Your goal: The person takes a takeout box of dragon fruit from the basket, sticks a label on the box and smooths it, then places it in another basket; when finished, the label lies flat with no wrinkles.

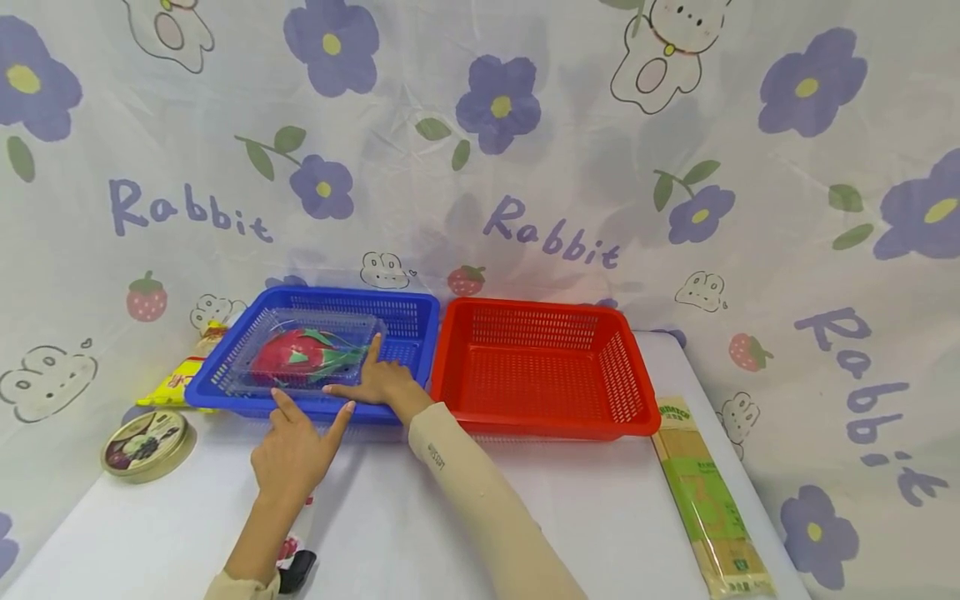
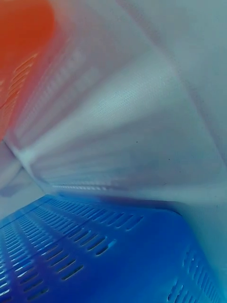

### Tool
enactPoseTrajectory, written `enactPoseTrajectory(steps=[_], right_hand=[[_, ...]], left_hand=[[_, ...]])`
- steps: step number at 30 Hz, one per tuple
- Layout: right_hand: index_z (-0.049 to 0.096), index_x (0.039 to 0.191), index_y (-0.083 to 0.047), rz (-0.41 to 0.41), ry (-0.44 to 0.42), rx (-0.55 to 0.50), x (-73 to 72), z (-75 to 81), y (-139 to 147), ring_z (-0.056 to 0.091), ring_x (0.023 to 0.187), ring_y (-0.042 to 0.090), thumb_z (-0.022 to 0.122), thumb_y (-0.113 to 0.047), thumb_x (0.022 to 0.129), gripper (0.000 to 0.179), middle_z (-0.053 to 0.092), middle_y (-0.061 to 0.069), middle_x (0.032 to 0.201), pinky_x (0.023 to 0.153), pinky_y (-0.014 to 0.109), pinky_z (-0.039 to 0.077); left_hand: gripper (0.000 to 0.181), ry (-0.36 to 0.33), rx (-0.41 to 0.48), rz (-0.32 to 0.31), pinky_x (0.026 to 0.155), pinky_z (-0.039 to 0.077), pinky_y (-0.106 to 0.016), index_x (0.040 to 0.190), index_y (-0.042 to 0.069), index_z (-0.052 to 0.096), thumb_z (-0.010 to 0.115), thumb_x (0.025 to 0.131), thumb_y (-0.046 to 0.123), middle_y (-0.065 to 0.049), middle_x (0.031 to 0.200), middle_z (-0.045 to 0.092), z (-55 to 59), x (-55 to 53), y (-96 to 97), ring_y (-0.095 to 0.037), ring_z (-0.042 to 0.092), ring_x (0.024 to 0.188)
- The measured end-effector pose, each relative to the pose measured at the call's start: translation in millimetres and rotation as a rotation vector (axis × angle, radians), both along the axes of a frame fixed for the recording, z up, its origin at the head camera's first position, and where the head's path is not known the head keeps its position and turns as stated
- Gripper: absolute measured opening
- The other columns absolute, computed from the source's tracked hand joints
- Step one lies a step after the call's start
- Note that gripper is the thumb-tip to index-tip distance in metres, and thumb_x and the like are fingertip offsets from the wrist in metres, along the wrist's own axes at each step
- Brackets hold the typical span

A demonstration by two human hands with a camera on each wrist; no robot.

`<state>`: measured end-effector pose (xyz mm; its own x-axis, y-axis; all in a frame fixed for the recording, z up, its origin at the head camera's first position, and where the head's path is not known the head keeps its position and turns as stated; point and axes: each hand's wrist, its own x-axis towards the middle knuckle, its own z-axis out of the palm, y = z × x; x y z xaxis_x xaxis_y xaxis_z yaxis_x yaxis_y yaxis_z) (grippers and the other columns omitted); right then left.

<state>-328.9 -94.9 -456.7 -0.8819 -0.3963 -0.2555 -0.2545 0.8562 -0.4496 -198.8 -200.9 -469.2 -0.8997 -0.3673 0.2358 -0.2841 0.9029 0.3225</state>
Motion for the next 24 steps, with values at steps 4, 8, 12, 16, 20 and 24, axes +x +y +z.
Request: enactPoseTrajectory(steps=[4,8,12,16,20,24], right_hand=[[-0.025,0.155,-0.013,0.002,-0.004,-0.003,-0.5,-0.8,-0.7,0.059,0.125,0.036,0.046,-0.087,0.076,0.129,0.059,0.016,0.138,0.107,0.047,0.044],[-0.028,0.154,-0.015,0.004,-0.038,-0.056,0.2,-0.8,0.9,0.058,0.126,0.037,0.048,-0.086,0.077,0.129,0.056,0.016,0.142,0.107,0.048,0.045],[-0.030,0.153,-0.016,0.015,-0.065,-0.127,1.3,0.4,2.4,0.054,0.130,0.038,0.048,-0.083,0.080,0.126,0.050,0.015,0.148,0.107,0.049,0.044],[-0.032,0.151,-0.016,0.036,-0.079,-0.186,1.9,0.3,2.9,0.053,0.132,0.038,0.047,-0.081,0.082,0.124,0.046,0.016,0.151,0.107,0.049,0.043],[-0.033,0.151,-0.017,0.041,-0.090,-0.227,1.8,-0.1,3.2,0.051,0.133,0.038,0.048,-0.079,0.084,0.122,0.044,0.017,0.153,0.110,0.050,0.041],[-0.031,0.152,-0.018,0.035,-0.105,-0.267,0.7,0.6,3.0,0.050,0.134,0.039,0.048,-0.078,0.085,0.120,0.042,0.018,0.154,0.110,0.051,0.039]], left_hand=[[0.124,-0.003,0.009,0.000,0.037,0.040,-0.041,0.149,-0.020,0.003,0.033,0.087,0.083,-0.044,0.116,0.051,-0.2,0.0,0.4,-0.036,0.059,0.056],[0.125,-0.016,0.014,-0.001,0.037,0.040,-0.041,0.149,-0.020,0.001,0.032,0.087,0.084,-0.044,0.115,0.050,0.1,0.4,0.4,-0.034,0.057,0.055],[0.124,-0.007,0.006,0.000,0.037,0.040,-0.042,0.149,-0.020,0.001,0.033,0.087,0.083,-0.044,0.115,0.050,-1.1,0.2,0.2,-0.036,0.058,0.056],[0.124,0.013,-0.007,0.007,0.037,0.040,-0.043,0.149,-0.020,0.003,0.036,0.087,0.083,-0.044,0.114,0.051,-2.9,-0.3,-0.3,-0.038,0.059,0.057],[0.123,0.031,-0.012,0.009,0.037,0.040,-0.044,0.149,-0.019,0.005,0.037,0.087,0.082,-0.043,0.112,0.052,-4.1,-1.4,-0.6,-0.039,0.059,0.056],[0.124,0.023,-0.005,0.004,0.036,0.040,-0.043,0.149,-0.019,0.004,0.036,0.087,0.083,-0.043,0.114,0.051,-3.7,-1.3,-0.5,-0.038,0.058,0.056]])
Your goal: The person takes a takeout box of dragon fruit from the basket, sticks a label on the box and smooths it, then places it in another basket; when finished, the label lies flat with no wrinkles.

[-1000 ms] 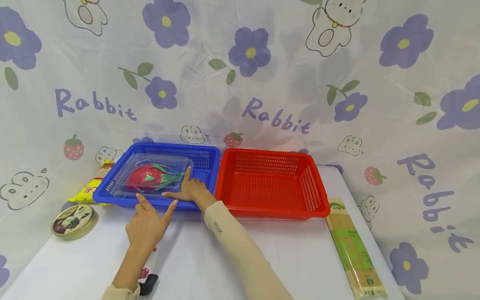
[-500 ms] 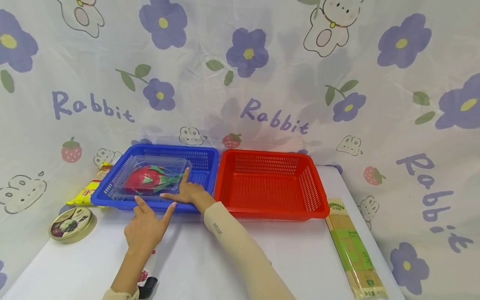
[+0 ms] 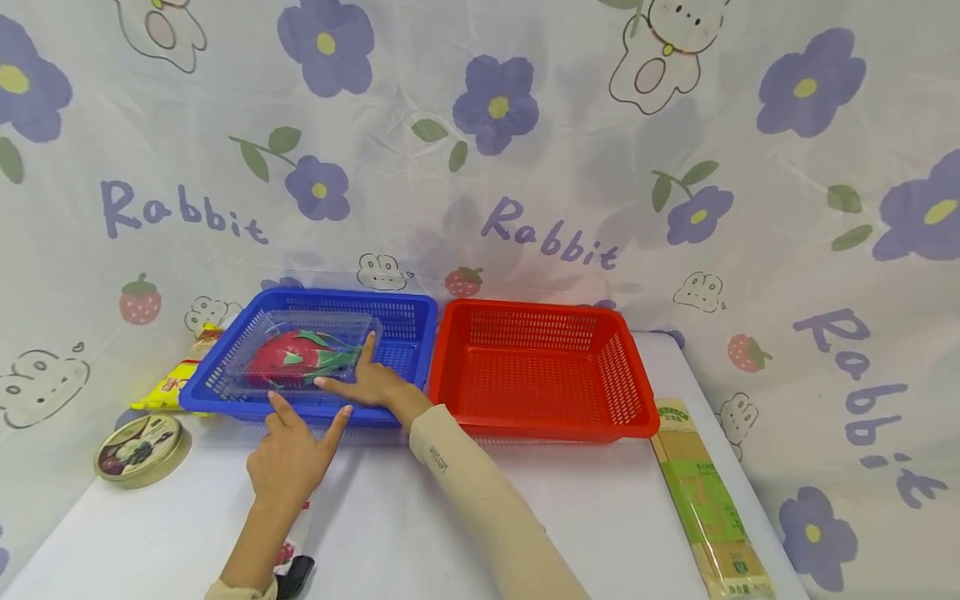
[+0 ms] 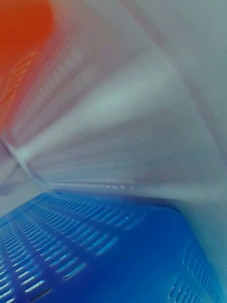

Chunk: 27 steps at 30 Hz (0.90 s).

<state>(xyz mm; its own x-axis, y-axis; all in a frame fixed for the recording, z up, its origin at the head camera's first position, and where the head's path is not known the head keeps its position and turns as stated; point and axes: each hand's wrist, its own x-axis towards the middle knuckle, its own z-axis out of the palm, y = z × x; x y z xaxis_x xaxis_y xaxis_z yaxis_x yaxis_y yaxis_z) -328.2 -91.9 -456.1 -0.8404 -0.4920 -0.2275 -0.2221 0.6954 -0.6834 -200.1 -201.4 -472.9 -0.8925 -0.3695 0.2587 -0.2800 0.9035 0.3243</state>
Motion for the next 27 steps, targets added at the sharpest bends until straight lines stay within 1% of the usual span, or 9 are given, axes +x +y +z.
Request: enactPoseTrajectory(steps=[7,12,15,19,21,22,24,26,27], right_hand=[[-0.026,0.155,-0.020,-0.043,-0.082,-0.141,-3.1,3.2,-1.8,0.044,0.138,0.041,0.043,-0.077,0.089,0.111,0.029,0.016,0.161,0.112,0.055,0.035],[-0.024,0.155,-0.020,-0.054,-0.109,-0.185,-4.3,3.9,-2.8,0.043,0.138,0.042,0.044,-0.073,0.091,0.108,0.023,0.016,0.163,0.113,0.056,0.034],[-0.023,0.156,-0.019,-0.068,-0.140,-0.226,-5.5,3.7,-4.1,0.049,0.134,0.040,0.045,-0.071,0.092,0.107,0.023,0.016,0.163,0.114,0.055,0.032],[-0.021,0.157,-0.021,-0.112,-0.204,-0.291,-7.1,4.7,-6.5,0.045,0.138,0.036,0.045,-0.070,0.093,0.104,0.016,0.014,0.165,0.118,0.051,0.027],[-0.021,0.157,-0.022,-0.136,-0.235,-0.322,-7.5,5.7,-7.5,0.049,0.135,0.036,0.046,-0.067,0.095,0.102,0.010,0.013,0.166,0.118,0.048,0.028],[-0.020,0.157,-0.022,-0.146,-0.248,-0.336,-7.5,6.4,-7.9,0.050,0.134,0.036,0.047,-0.066,0.095,0.101,0.006,0.012,0.167,0.117,0.048,0.030],[-0.020,0.157,-0.023,-0.165,-0.279,-0.365,-7.8,7.4,-8.4,0.060,0.122,0.038,0.050,-0.061,0.096,0.100,0.005,0.013,0.167,0.113,0.047,0.037],[-0.020,0.157,-0.024,-0.185,-0.317,-0.407,-8.1,8.7,-8.9,0.066,0.111,0.040,0.053,-0.056,0.097,0.099,0.003,0.013,0.167,0.107,0.047,0.044],[-0.019,0.157,-0.025,-0.198,-0.334,-0.423,-8.2,9.3,-8.9,0.067,0.109,0.040,0.054,-0.055,0.097,0.099,0.002,0.013,0.167,0.106,0.047,0.045]], left_hand=[[0.124,-0.007,0.000,-0.008,0.035,0.039,-0.042,0.149,-0.020,0.003,0.036,0.087,0.082,-0.044,0.114,0.050,1.8,0.5,0.4,-0.038,0.059,0.056],[0.124,-0.013,-0.004,-0.010,0.035,0.039,-0.040,0.149,-0.020,0.002,0.035,0.087,0.082,-0.045,0.115,0.050,1.3,0.8,0.4,-0.037,0.058,0.055],[0.123,-0.007,-0.004,-0.010,0.034,0.038,-0.039,0.149,-0.020,0.002,0.036,0.088,0.082,-0.045,0.116,0.050,1.4,1.4,0.2,-0.036,0.058,0.053],[0.122,0.001,-0.004,-0.011,0.034,0.037,-0.038,0.149,-0.020,0.003,0.037,0.088,0.081,-0.045,0.114,0.051,1.6,2.0,0.0,-0.034,0.056,0.051],[0.122,0.000,-0.006,-0.011,0.034,0.037,-0.037,0.149,-0.020,0.004,0.037,0.088,0.081,-0.045,0.115,0.050,1.4,2.0,0.1,-0.033,0.055,0.051],[0.122,-0.001,-0.006,-0.011,0.034,0.037,-0.037,0.149,-0.020,0.004,0.037,0.088,0.081,-0.045,0.114,0.050,1.3,2.0,0.1,-0.033,0.055,0.051],[0.123,-0.002,-0.008,-0.012,0.034,0.036,-0.037,0.149,-0.020,0.004,0.037,0.088,0.081,-0.045,0.114,0.050,0.8,1.7,0.2,-0.033,0.055,0.051],[0.123,0.000,-0.007,-0.010,0.034,0.036,-0.037,0.149,-0.020,0.005,0.037,0.088,0.081,-0.045,0.114,0.050,0.4,1.4,0.5,-0.033,0.055,0.051],[0.123,0.003,-0.006,-0.010,0.034,0.036,-0.037,0.149,-0.020,0.005,0.037,0.088,0.081,-0.045,0.114,0.050,0.1,1.2,0.6,-0.033,0.055,0.052]])
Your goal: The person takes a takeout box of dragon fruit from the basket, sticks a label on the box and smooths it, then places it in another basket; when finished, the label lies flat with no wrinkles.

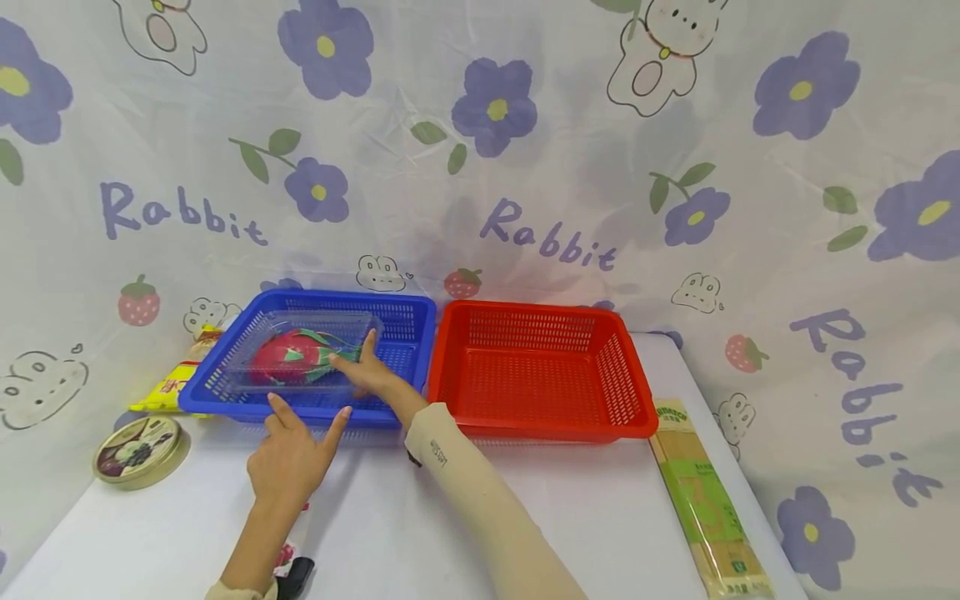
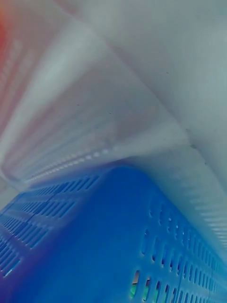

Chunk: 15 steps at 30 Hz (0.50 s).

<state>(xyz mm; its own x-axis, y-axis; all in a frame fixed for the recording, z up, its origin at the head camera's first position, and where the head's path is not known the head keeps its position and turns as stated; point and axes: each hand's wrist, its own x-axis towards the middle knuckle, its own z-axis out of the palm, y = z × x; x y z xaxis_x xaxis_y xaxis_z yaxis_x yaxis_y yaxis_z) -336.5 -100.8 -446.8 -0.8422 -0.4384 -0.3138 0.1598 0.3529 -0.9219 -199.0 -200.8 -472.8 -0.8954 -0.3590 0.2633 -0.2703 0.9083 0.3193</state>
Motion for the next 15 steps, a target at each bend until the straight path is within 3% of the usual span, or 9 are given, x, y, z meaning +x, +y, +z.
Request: enactPoseTrajectory(steps=[8,15], right_hand=[[-0.016,0.158,-0.032,-0.058,-0.120,-0.105,-3.1,2.5,0.3,0.061,0.116,0.046,0.062,-0.043,0.097,0.100,0.000,0.009,0.167,0.104,0.052,0.045],[-0.015,0.158,-0.034,-0.064,-0.129,-0.137,-5.3,2.9,0.4,0.045,0.137,0.038,0.063,-0.034,0.098,0.098,0.000,0.007,0.168,0.099,0.051,0.049]], left_hand=[[0.123,-0.006,0.013,0.006,0.035,0.038,-0.039,0.150,-0.019,0.003,0.036,0.088,0.082,-0.044,0.115,0.049,-1.9,0.1,0.9,-0.034,0.056,0.054],[0.122,0.014,0.003,0.010,0.035,0.037,-0.039,0.150,-0.019,0.005,0.037,0.088,0.081,-0.044,0.116,0.050,-2.9,-0.3,0.6,-0.033,0.054,0.052]])
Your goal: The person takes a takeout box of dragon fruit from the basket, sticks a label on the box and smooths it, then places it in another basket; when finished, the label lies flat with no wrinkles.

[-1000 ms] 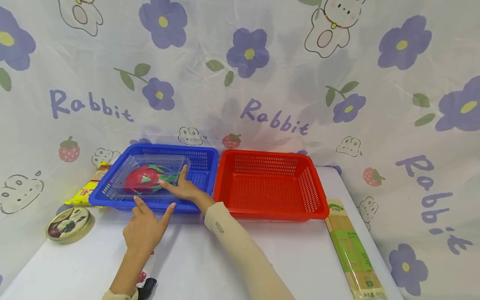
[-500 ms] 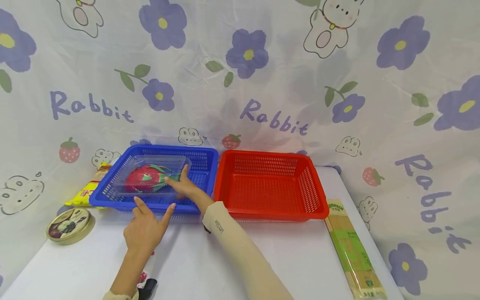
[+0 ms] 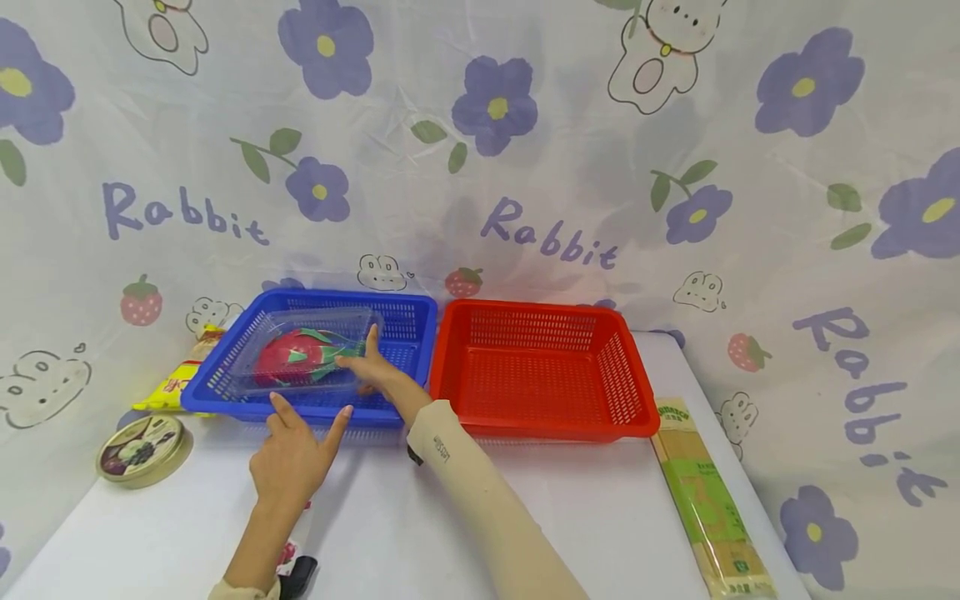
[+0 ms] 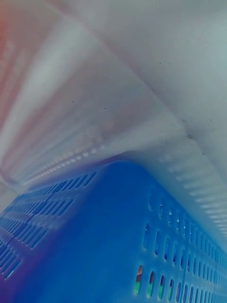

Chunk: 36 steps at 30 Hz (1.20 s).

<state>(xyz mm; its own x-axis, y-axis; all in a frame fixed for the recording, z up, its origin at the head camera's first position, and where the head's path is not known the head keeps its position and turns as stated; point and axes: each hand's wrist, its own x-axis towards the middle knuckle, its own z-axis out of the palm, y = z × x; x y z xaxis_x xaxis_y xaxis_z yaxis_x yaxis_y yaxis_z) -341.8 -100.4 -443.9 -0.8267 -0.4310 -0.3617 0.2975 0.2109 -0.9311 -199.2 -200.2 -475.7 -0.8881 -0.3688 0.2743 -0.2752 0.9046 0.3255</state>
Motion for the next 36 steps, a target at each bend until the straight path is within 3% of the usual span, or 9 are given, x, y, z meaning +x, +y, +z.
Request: enactPoseTrajectory(steps=[4,7,9,11,14,18,36], right_hand=[[-0.014,0.158,-0.034,-0.007,0.002,0.004,-1.0,0.5,-1.2,0.048,0.134,0.037,0.062,-0.030,0.098,0.097,0.001,0.007,0.168,0.096,0.050,0.051],[-0.014,0.158,-0.035,-0.017,-0.008,0.001,-2.1,0.3,-2.4,0.063,0.104,0.031,0.062,-0.029,0.099,0.096,0.004,0.010,0.167,0.096,0.052,0.050],[-0.014,0.158,-0.035,-0.022,-0.019,-0.010,-2.7,0.1,-2.7,0.061,0.081,0.027,0.061,-0.027,0.099,0.095,0.006,0.013,0.167,0.095,0.054,0.050],[-0.014,0.158,-0.035,-0.028,-0.023,-0.019,-2.8,-0.4,-2.9,0.056,0.070,0.026,0.060,-0.027,0.099,0.095,0.008,0.014,0.166,0.095,0.054,0.050],[-0.013,0.158,-0.035,-0.037,-0.025,-0.035,-2.2,-0.9,-2.5,0.065,0.086,0.033,0.061,-0.027,0.099,0.094,0.009,0.014,0.166,0.093,0.053,0.052],[-0.011,0.159,-0.034,-0.046,-0.023,-0.044,-0.3,-0.7,-2.4,0.063,0.111,0.045,0.061,-0.026,0.099,0.094,0.008,0.014,0.166,0.091,0.053,0.053],[-0.010,0.159,-0.034,-0.060,-0.043,-0.092,-1.4,-1.9,2.8,0.061,0.110,0.054,0.056,-0.024,0.100,0.089,0.006,0.018,0.166,0.090,0.056,0.052]], left_hand=[[0.122,-0.001,0.006,0.004,0.035,0.038,-0.040,0.150,-0.019,0.004,0.036,0.088,0.082,-0.044,0.116,0.050,0.4,0.2,0.0,-0.033,0.054,0.052],[0.122,-0.001,0.014,0.005,0.035,0.038,-0.040,0.150,-0.018,0.003,0.036,0.088,0.082,-0.043,0.115,0.050,0.1,0.1,0.1,-0.033,0.054,0.053],[0.123,-0.003,0.017,0.005,0.035,0.038,-0.040,0.150,-0.018,0.003,0.036,0.087,0.082,-0.042,0.114,0.050,-0.6,0.0,0.1,-0.033,0.054,0.053],[0.123,-0.003,0.019,0.007,0.035,0.039,-0.041,0.150,-0.018,0.003,0.036,0.087,0.082,-0.042,0.114,0.049,-1.2,0.0,0.1,-0.032,0.054,0.053],[0.123,-0.009,0.019,0.009,0.036,0.039,-0.040,0.151,-0.017,0.002,0.035,0.087,0.083,-0.042,0.114,0.049,-1.8,0.1,-0.1,-0.032,0.054,0.053],[0.123,-0.015,0.017,0.009,0.035,0.038,-0.040,0.151,-0.017,0.001,0.034,0.087,0.083,-0.042,0.114,0.049,-2.1,0.6,-0.2,-0.032,0.054,0.053],[0.123,-0.010,0.042,0.018,0.039,0.041,-0.045,0.151,-0.017,0.003,0.036,0.087,0.083,-0.041,0.115,0.048,-0.6,0.5,1.9,-0.036,0.057,0.057]])
